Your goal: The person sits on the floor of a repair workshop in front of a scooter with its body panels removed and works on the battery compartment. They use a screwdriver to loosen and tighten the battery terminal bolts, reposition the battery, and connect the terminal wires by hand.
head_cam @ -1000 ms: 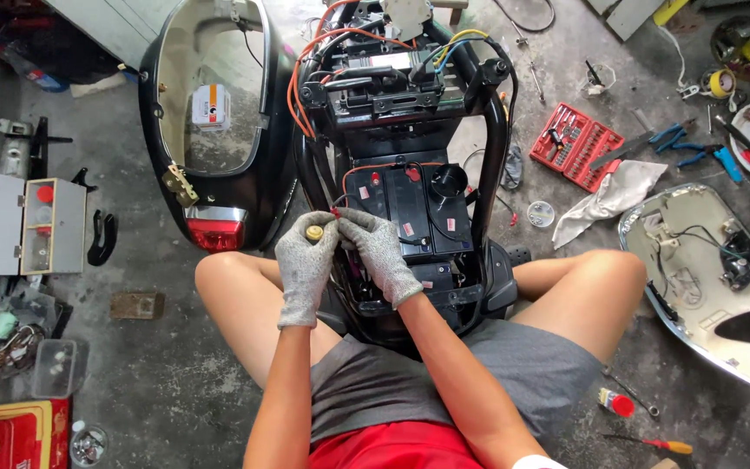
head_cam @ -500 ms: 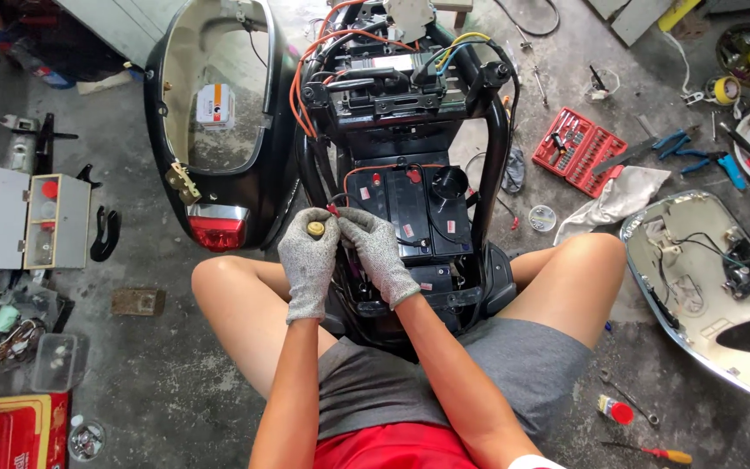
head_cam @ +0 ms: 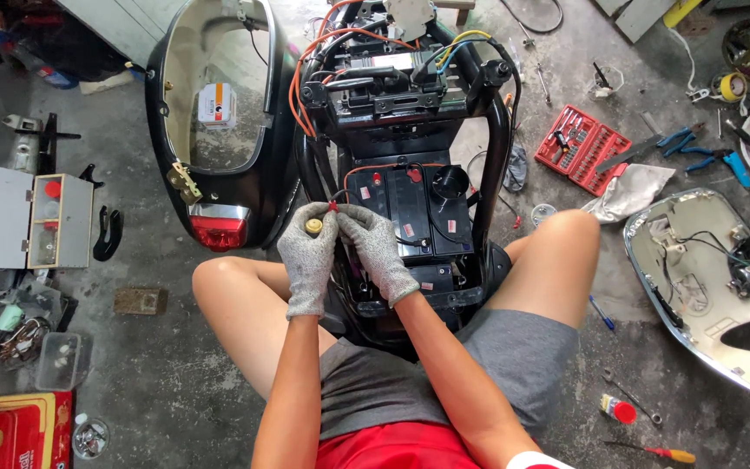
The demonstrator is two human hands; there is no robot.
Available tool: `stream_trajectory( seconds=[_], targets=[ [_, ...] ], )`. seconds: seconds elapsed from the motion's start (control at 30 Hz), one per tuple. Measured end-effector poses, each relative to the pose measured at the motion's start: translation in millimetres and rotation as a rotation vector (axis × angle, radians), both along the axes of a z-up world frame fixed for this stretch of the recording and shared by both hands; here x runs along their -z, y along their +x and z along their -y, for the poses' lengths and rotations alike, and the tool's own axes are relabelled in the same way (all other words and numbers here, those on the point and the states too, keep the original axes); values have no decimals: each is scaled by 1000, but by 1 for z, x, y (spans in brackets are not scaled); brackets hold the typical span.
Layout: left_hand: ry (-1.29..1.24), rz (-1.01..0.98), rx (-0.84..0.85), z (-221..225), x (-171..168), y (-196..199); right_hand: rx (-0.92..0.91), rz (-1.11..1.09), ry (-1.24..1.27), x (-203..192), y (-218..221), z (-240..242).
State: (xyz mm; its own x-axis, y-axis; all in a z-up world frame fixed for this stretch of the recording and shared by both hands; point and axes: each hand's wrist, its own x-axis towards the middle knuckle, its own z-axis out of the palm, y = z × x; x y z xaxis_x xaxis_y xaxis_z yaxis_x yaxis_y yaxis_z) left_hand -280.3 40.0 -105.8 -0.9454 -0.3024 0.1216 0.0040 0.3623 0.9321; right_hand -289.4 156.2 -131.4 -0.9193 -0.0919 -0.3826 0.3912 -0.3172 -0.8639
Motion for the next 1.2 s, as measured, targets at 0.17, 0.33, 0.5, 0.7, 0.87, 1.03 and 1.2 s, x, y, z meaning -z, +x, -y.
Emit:
stream_trajectory(
  seconds=[0.17,0.33,0.5,0.7,0.87,1.03,1.2],
  targets=[
    [158,96,-30,-1,-1,-2,12,29,19,7,-2,1],
    [454,310,-84,2,-18,-4,20,77,-96,9,0,4],
    [590,409,-88,10,-10,-10,4,50,-136,37,-5,1],
    [570,417,-59,7,-11,-7,-32,42,-153,34,-5,-5],
    [471,383,-59,9,-8,-8,-33,28,-120,40,-8,-6],
    [686,435,-36,19,12,-11,-35,32,-74,45,-8,-5],
    [707,440,-3,19,7,-12,-49,17,-115,33,-6,-10]
  ],
)
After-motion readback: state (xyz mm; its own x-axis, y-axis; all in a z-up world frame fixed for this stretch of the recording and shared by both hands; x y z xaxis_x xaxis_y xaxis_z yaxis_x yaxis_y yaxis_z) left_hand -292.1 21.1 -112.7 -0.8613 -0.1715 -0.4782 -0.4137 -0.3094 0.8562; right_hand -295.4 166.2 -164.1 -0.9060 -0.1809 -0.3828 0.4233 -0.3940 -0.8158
